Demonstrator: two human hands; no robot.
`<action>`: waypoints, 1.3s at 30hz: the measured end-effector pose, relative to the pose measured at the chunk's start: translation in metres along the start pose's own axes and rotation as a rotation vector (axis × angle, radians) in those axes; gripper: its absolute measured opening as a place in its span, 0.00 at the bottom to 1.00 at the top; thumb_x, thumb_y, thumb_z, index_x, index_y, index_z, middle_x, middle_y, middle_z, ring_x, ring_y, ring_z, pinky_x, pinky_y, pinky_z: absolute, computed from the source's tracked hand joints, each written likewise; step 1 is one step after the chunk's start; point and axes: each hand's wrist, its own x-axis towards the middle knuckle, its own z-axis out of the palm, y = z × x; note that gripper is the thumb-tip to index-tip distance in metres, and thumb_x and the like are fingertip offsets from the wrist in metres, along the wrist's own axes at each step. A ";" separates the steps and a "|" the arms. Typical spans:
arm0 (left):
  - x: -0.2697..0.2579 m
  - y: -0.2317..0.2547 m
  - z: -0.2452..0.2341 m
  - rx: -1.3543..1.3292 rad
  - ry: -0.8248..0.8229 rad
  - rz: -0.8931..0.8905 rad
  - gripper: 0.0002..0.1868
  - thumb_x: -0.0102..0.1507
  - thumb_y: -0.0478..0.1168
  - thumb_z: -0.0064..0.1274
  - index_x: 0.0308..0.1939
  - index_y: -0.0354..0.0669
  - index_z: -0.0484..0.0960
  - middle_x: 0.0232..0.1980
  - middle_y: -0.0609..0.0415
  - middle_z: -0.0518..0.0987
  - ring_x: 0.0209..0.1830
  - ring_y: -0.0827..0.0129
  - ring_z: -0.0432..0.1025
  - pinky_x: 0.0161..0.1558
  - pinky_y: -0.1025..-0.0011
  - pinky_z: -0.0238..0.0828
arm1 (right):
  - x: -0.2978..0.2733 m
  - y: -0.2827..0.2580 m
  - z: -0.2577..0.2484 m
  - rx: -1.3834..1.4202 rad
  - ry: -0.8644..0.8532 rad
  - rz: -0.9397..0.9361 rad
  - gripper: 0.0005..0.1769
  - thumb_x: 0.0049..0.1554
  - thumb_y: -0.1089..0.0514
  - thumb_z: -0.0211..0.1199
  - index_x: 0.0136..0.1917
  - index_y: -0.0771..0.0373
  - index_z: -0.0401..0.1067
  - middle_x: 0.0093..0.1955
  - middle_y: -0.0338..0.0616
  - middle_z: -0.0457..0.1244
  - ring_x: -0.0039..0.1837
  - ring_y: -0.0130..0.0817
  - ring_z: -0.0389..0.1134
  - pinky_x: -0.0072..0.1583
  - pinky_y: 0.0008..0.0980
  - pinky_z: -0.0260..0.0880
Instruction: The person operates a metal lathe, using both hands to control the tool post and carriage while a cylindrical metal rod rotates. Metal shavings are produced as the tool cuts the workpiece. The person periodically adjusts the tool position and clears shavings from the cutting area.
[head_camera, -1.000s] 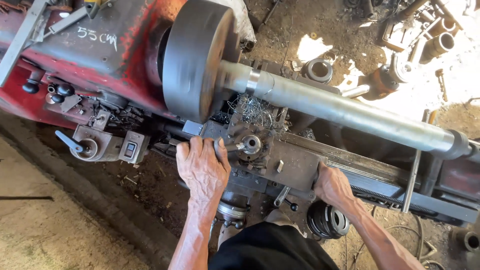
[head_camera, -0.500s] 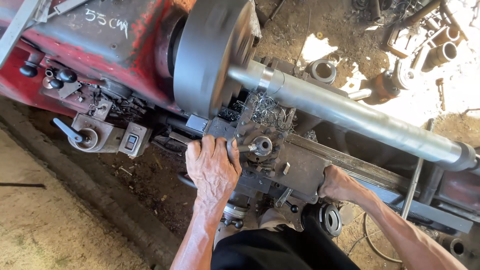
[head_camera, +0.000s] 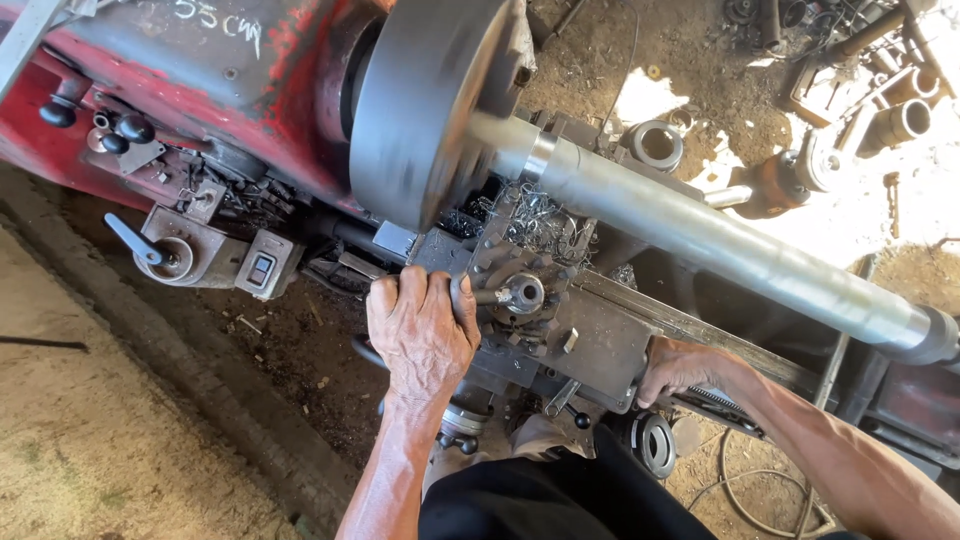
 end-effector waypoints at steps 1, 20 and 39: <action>-0.001 0.001 0.000 0.005 -0.001 -0.003 0.23 0.74 0.50 0.35 0.25 0.52 0.71 0.29 0.56 0.63 0.31 0.61 0.64 0.36 0.66 0.66 | 0.001 0.001 -0.002 -0.004 -0.005 -0.001 0.13 0.33 0.65 0.81 0.28 0.70 0.77 0.22 0.45 0.63 0.25 0.29 0.61 0.30 0.24 0.60; -0.007 0.002 0.007 0.012 -0.011 -0.014 0.21 0.73 0.47 0.39 0.26 0.49 0.73 0.29 0.56 0.62 0.32 0.60 0.62 0.42 0.68 0.67 | 0.004 -0.028 -0.018 0.480 -0.634 0.120 0.19 0.39 0.82 0.72 0.20 0.72 0.64 0.18 0.44 0.46 0.22 0.25 0.42 0.28 0.19 0.41; -0.002 0.004 0.003 -0.021 -0.016 0.006 0.20 0.73 0.45 0.42 0.27 0.45 0.77 0.29 0.53 0.64 0.30 0.58 0.62 0.42 0.68 0.63 | 0.087 0.039 -0.022 0.747 -1.218 0.268 0.23 0.38 0.76 0.58 0.51 0.80 0.66 0.31 0.49 0.55 0.27 0.26 0.44 0.30 0.14 0.43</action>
